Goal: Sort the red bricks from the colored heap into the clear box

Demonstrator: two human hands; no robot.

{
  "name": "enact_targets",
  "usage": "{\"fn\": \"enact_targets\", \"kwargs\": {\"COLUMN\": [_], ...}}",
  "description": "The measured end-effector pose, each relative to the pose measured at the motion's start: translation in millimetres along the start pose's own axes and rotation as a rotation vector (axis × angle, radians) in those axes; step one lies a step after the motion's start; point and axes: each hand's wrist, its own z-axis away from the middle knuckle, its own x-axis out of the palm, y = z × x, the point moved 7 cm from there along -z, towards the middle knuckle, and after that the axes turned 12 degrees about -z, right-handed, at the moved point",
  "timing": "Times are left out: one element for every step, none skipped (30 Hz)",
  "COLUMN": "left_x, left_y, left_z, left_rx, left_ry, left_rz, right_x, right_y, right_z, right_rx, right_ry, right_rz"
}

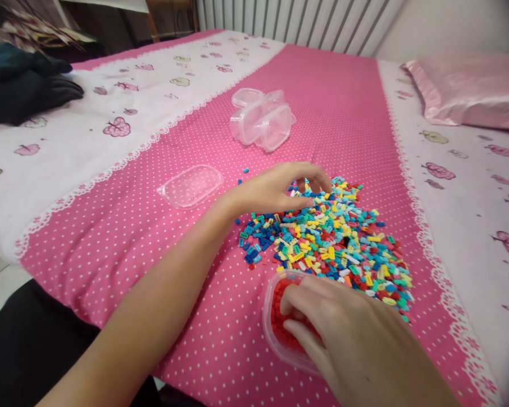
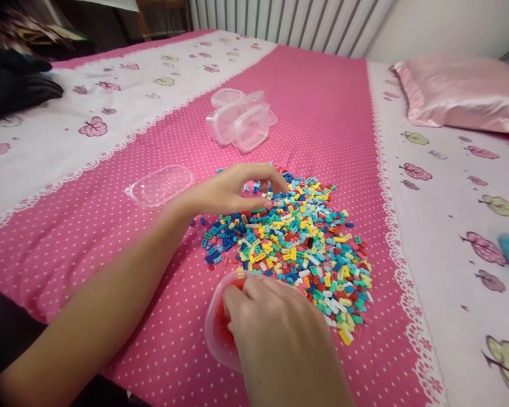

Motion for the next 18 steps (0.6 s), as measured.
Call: {"fn": "enact_targets", "kwargs": {"left_x": [0.1,0.0,0.0,0.0,-0.1,-0.1,-0.1,0.0,0.0,0.0,0.0,0.0,0.1,0.2,0.3,0.5,0.8,1.1], "left_y": [-0.3,-0.5,-0.6,-0.4,-0.2,0.0,0.2,0.4,0.6,0.8,1.0,1.1,1.1,1.1,1.1,1.1,1.0,0.8], "left_z": [0.0,0.1,0.1,0.1,0.1,0.1,0.0,-0.1,-0.3,-0.4,-0.6,-0.7,-0.8,-0.9,-0.9,-0.9,-0.9,-0.9], "left_rx": [-0.003,-0.004,-0.005,-0.002,-0.001,0.0,0.001,0.001,0.003,0.004,0.006,0.007,0.006,0.005,0.004,0.002,-0.001,-0.004], "left_ry": [0.001,0.003,0.005,0.005,0.006,0.006,0.005,0.005,0.005,0.006,0.007,0.008,0.009,0.008,0.007,0.004,-0.001,-0.006], "left_rz": [-0.001,-0.004,-0.006,-0.008,-0.008,-0.007,-0.007,-0.008,-0.012,-0.016,-0.02,-0.022,-0.022,-0.021,-0.02,-0.021,-0.024,-0.03], "right_x": [0.2,0.4,0.3,0.2,-0.1,-0.6,-1.2,-1.4,-1.8,-1.8,-1.4,-0.7,0.1,0.7,1.3,1.6,1.8,2.0], "right_y": [-0.2,-0.1,0.0,0.0,-0.1,-0.2,-0.5,-0.7,-0.9,-1.1,-1.2,-1.3,-1.3,-1.2,-1.2,-1.1,-0.9,-0.8], "right_z": [0.5,0.9,1.3,1.6,1.8,1.8,1.6,1.2,0.8,0.2,-0.4,-0.9,-1.4,-1.8,-2.1,-2.2,-2.1,-1.8], "right_rx": [-0.004,-0.005,-0.008,-0.01,-0.013,-0.016,-0.019,-0.019,-0.019,-0.018,-0.016,-0.015,-0.014,-0.014,-0.016,-0.017,-0.019,-0.023], "right_ry": [0.001,0.003,0.005,0.007,0.008,0.009,0.01,0.005,0.005,0.001,-0.004,-0.008,-0.011,-0.01,-0.006,0.0,0.007,0.011], "right_rz": [0.001,0.003,0.005,0.006,0.008,0.011,0.013,0.014,0.014,0.011,0.006,0.0,-0.005,-0.007,-0.007,-0.004,0.0,0.002]}}
